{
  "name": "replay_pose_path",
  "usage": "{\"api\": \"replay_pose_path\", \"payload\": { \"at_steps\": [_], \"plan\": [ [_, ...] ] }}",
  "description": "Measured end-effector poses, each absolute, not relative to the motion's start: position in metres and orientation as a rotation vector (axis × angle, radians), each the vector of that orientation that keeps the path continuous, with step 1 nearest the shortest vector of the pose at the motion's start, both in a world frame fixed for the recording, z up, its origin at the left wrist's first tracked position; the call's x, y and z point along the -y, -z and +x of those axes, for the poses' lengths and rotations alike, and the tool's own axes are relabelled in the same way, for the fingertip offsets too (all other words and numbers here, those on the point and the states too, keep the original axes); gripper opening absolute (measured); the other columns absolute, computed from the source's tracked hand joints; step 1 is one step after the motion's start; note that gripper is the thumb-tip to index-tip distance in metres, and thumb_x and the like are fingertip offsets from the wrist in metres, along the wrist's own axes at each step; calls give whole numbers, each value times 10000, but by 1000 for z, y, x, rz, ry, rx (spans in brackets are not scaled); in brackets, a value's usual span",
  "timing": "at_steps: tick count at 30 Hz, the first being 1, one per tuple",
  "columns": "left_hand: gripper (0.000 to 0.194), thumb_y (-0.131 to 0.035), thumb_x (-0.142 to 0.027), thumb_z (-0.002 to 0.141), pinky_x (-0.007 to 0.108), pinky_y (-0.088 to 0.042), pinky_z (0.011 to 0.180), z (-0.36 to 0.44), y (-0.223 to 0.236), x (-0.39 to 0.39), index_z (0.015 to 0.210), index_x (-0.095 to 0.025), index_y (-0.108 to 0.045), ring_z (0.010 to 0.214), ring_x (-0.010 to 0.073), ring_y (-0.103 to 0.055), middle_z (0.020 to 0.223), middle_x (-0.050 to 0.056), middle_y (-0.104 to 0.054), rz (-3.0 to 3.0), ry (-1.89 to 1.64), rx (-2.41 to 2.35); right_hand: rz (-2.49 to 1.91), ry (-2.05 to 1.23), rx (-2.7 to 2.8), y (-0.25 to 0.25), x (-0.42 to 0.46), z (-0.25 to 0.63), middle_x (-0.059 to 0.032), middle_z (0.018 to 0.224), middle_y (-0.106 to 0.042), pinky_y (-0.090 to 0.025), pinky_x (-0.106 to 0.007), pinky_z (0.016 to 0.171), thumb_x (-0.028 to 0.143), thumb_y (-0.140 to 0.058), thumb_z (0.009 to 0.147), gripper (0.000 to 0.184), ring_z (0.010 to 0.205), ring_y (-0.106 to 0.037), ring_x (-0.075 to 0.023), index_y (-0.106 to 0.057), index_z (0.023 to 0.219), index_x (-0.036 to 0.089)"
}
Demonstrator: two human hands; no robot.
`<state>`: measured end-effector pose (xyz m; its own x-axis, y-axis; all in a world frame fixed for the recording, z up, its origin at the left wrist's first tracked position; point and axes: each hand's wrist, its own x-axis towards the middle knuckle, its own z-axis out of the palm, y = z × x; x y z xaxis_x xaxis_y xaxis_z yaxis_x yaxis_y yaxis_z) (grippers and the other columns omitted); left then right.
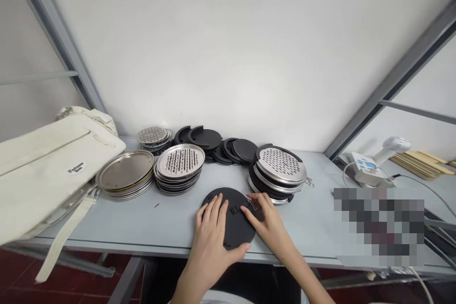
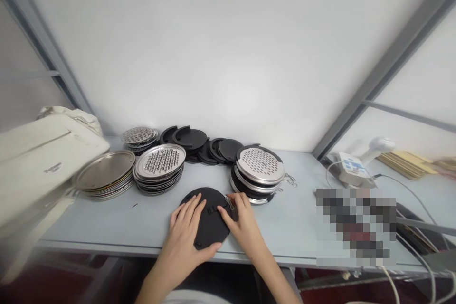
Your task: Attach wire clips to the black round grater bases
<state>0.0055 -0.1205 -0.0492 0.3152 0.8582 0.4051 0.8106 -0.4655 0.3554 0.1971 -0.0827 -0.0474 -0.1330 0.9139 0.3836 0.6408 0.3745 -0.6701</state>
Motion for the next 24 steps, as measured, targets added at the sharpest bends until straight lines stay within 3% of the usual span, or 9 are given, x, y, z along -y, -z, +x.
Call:
{"api": "replay_pose_path", "payload": {
  "at_steps": [15,24],
  "plan": [
    [807,-666,-515,761,491,-286,1095,5,50,121,1421,-162,-362,1347,332,-353,1492,147,-355,2457,-862,-1569,-1361,-273,1912,46,82,198,-83,1047,-558,-471,-438,893,342,-557,908,205,1002,-546,-261,-571,1084,238],
    [808,-679,-503,752,501,-283,1088,5,48,121,1416,-165,-368,1340,340,-362,1482,157,-368,2450,-867,-1561,-1388,-198,1909,49,81,199,-75,944,-527,-470,-440,829,374,-564,904,253,901,-523,-252,-593,1112,232]
  ]
}}
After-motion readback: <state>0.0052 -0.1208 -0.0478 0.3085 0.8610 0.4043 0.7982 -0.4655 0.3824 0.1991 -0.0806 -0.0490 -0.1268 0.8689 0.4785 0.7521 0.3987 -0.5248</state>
